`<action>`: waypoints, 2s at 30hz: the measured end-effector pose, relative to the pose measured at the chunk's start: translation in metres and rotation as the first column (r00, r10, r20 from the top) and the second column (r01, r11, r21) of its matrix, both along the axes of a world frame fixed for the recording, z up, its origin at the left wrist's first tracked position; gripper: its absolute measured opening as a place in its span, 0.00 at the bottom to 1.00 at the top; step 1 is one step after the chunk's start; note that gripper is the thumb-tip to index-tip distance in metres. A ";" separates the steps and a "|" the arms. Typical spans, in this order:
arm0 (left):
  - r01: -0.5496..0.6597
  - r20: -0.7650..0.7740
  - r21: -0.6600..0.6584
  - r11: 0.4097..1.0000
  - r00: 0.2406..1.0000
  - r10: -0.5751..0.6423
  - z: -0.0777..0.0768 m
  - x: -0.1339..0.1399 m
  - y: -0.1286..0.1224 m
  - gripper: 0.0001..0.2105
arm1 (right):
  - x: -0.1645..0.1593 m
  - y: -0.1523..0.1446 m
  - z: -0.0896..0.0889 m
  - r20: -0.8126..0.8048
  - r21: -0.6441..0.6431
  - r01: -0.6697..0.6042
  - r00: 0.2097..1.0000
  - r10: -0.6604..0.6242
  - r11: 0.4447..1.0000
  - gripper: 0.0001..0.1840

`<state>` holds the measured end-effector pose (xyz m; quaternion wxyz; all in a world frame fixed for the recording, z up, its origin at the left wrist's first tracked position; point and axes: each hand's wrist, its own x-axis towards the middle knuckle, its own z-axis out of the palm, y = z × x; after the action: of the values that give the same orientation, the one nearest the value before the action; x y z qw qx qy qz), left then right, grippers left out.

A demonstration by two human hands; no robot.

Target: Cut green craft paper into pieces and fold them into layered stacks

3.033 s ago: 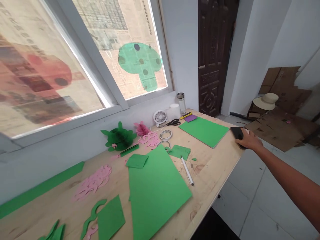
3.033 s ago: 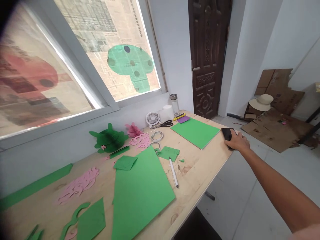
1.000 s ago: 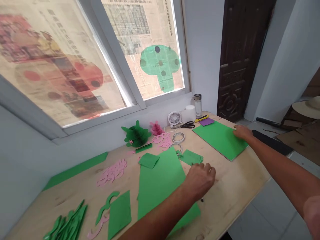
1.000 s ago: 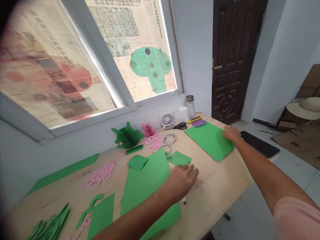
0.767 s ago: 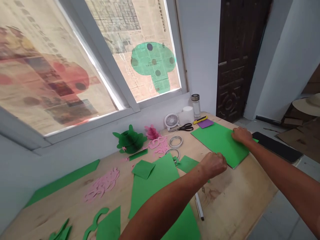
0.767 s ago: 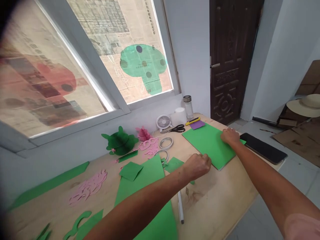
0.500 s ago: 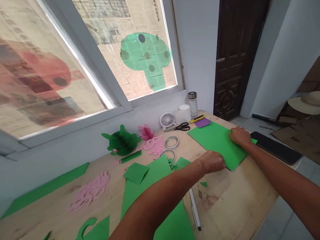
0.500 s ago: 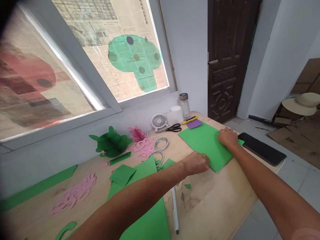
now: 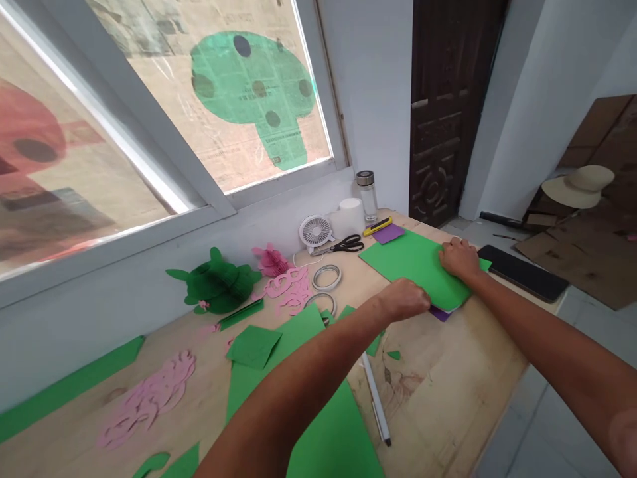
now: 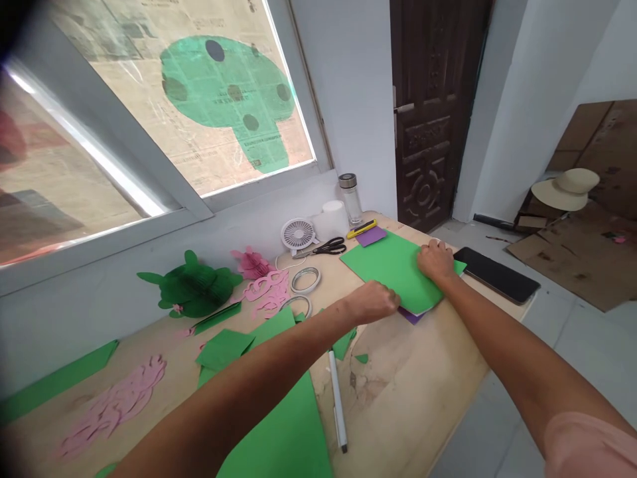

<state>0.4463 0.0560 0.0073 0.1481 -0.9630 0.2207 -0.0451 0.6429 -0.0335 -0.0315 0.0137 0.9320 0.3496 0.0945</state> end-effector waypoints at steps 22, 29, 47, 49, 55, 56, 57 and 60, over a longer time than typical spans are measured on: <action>0.065 -0.067 0.064 0.996 0.996 -0.061 0.008 0.009 -0.004 0.06 | -0.005 -0.002 -0.003 0.043 0.042 -0.004 0.999 0.003 0.999 0.25; 0.074 -0.048 0.082 0.994 0.996 -0.070 0.008 0.005 0.004 0.12 | -0.006 -0.002 -0.003 0.034 0.059 -0.013 0.999 0.011 0.998 0.25; 0.173 0.051 0.098 0.980 0.983 -0.179 -0.007 0.000 0.021 0.12 | -0.009 -0.002 -0.002 0.023 0.078 -0.016 1.000 0.014 0.997 0.25; 0.160 0.049 0.098 0.982 0.985 -0.165 -0.005 0.001 0.020 0.12 | -0.009 -0.002 -0.002 0.021 0.078 -0.016 1.000 0.015 0.997 0.25; 0.112 0.067 0.097 0.989 0.991 -0.119 -0.003 0.003 0.014 0.13 | -0.008 -0.002 -0.003 0.026 0.079 -0.014 1.000 0.012 0.997 0.25; 0.101 0.077 0.095 0.990 0.991 -0.108 -0.004 0.003 0.014 0.13 | -0.008 -0.002 -0.003 0.027 0.078 -0.014 1.000 0.012 0.997 0.25; 0.090 0.088 0.092 0.992 0.991 -0.098 -0.004 0.002 0.014 0.14 | -0.008 -0.002 -0.003 0.027 0.077 -0.014 1.000 0.012 0.997 0.25; 0.065 0.117 0.081 0.995 0.990 -0.074 -0.007 0.003 0.015 0.14 | -0.009 -0.002 -0.003 0.028 0.077 -0.013 1.000 0.011 0.997 0.25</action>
<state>0.4491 0.0710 0.0004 0.1963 -0.9438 0.2464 -0.0995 0.6340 -0.0358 -0.0345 -0.0178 0.9283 0.3511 0.1209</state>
